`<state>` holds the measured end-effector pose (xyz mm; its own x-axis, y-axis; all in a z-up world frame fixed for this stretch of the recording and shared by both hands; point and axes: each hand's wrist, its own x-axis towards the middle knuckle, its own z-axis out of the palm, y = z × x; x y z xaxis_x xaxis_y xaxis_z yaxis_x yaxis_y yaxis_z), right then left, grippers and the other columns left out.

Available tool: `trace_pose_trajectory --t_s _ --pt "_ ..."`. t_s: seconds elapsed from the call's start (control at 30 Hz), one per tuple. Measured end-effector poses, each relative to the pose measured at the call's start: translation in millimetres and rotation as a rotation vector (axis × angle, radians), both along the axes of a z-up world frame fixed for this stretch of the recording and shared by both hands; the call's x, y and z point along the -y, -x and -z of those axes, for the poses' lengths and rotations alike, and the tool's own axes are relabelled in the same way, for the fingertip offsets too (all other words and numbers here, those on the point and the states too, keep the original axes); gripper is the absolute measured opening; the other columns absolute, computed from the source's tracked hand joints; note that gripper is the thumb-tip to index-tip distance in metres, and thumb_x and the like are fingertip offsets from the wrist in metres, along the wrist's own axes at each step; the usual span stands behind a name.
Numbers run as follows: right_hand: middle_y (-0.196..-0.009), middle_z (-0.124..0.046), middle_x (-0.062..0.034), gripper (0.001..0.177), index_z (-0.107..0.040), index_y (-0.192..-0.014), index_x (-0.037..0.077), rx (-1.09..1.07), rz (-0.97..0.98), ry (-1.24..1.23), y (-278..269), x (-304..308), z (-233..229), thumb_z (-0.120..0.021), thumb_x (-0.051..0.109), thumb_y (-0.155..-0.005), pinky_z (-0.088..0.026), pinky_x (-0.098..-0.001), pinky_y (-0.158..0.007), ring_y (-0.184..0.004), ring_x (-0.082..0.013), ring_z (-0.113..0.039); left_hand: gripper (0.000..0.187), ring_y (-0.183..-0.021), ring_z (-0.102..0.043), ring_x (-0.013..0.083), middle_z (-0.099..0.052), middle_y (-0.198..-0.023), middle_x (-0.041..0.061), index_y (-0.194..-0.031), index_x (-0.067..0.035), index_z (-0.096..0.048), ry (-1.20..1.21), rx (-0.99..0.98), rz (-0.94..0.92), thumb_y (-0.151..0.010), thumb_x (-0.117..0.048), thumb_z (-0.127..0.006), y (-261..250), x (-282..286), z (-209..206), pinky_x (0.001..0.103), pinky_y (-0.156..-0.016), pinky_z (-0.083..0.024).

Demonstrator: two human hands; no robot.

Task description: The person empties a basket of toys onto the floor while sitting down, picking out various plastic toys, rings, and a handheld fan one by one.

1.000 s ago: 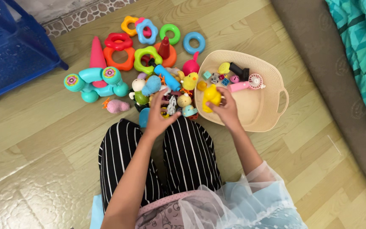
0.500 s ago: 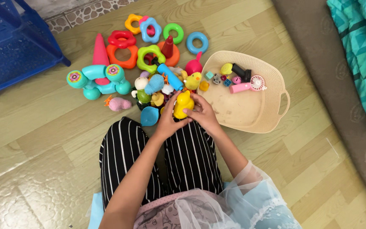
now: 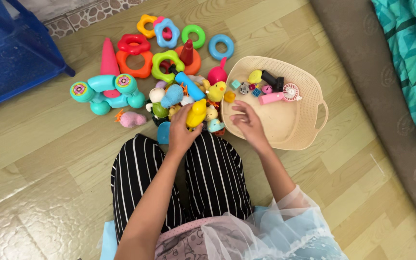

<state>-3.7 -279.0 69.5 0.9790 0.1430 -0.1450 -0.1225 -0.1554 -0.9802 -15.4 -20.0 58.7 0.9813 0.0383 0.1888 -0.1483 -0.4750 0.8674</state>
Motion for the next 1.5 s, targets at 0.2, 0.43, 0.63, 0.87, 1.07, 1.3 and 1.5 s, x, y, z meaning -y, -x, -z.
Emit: trace_pose_trajectory --t_s 0.2,0.43,0.63,0.87,1.07,1.3,1.5 --pt "-0.129 -0.061 -0.0108 0.052 -0.052 -0.145 0.01 0.004 0.219 0.033 -19.8 56.0 8.4 -0.067 0.01 -0.096 -0.057 -0.0296 -0.086 -0.104 -0.0157 -0.065 0.072 -0.126 -0.057 0.0368 -0.063 -0.137 0.016 -0.14 -0.006 -0.057 -0.06 0.002 -0.052 -0.074 -0.011 -0.085 -1.4 1.4 -0.4 0.046 -0.11 -0.044" --pt "-0.123 -0.063 -0.0104 0.048 -0.058 -0.138 0.009 0.051 0.362 0.305 -46.3 114.9 54.7 -0.071 0.009 -0.092 -0.055 -0.0298 -0.082 -0.097 -0.0152 -0.063 0.07 -0.127 -0.055 0.0377 -0.06 -0.14 0.016 -0.142 -0.007 -0.056 -0.109 -0.014 -0.077 -0.077 -0.014 -0.084 -2.9 1.0 10.1 0.048 -0.111 -0.042" --pt "-0.127 -0.062 -0.0172 0.055 -0.06 -0.136 0.007 0.27 0.309 0.787 -76.0 152.4 89.4 -0.08 0.014 -0.085 -0.049 -0.0417 -0.1 -0.115 -0.0321 -0.059 0.077 -0.131 -0.052 0.0378 -0.055 -0.145 0.015 -0.145 -0.01 -0.053 -0.153 -0.021 -0.127 -0.075 -0.019 -0.086 -4.0 -1.0 11.7 0.049 -0.111 -0.04" --pt "-0.156 -0.039 -0.0213 0.099 -0.041 -0.154 0.011 0.251 0.069 1.224 -111.6 164.7 92.8 -0.088 0.024 -0.068 -0.027 -0.059 -0.11 -0.141 -0.0419 -0.034 0.085 -0.136 -0.048 0.0375 -0.052 -0.146 0.017 -0.148 -0.01 -0.048 -0.136 0.034 -0.143 -0.074 -0.022 -0.088 -4.0 -1.0 2.0 0.05 -0.114 -0.036" --pt "-0.155 -0.041 -0.014 0.11 -0.034 -0.159 0.015 0.155 -0.012 1.295 -117.5 175.4 95.5 -0.088 0.025 -0.064 -0.023 -0.0596 -0.117 -0.145 -0.0373 -0.034 0.085 -0.138 -0.048 0.0368 -0.052 -0.147 0.016 -0.149 -0.008 -0.047 -0.118 0.084 -0.14 -0.076 -0.023 -0.088 -5.2 -2.4 -0.7 0.05 -0.116 -0.035" --pt "-0.143 -0.05 -0.017 0.089 -0.056 -0.15 0.017 0.049 -0.034 1.252 -111.1 175.9 96.3 -0.09 0.037 -0.07 -0.038 -0.0481 -0.119 -0.138 -0.0378 -0.043 0.083 -0.138 -0.048 0.0371 -0.053 -0.147 0.017 -0.149 -0.007 -0.047 -0.111 0.106 -0.134 -0.078 -0.023 -0.087 -5.8 -1.3 0.6 0.05 -0.117 -0.035" --pt "-0.139 -0.046 -0.0263 0.073 -0.063 -0.121 0.009 0.248 0.073 1.09 -96.5 159.6 95.1 -0.095 0.043 -0.064 -0.045 -0.0537 -0.095 -0.115 -0.0463 -0.054 0.082 -0.139 -0.048 0.0367 -0.053 -0.148 0.017 -0.15 -0.007 -0.046 -0.097 0.099 -0.136 -0.08 -0.023 -0.086 -4.4 -2.2 1.2 0.049 -0.118 -0.034"
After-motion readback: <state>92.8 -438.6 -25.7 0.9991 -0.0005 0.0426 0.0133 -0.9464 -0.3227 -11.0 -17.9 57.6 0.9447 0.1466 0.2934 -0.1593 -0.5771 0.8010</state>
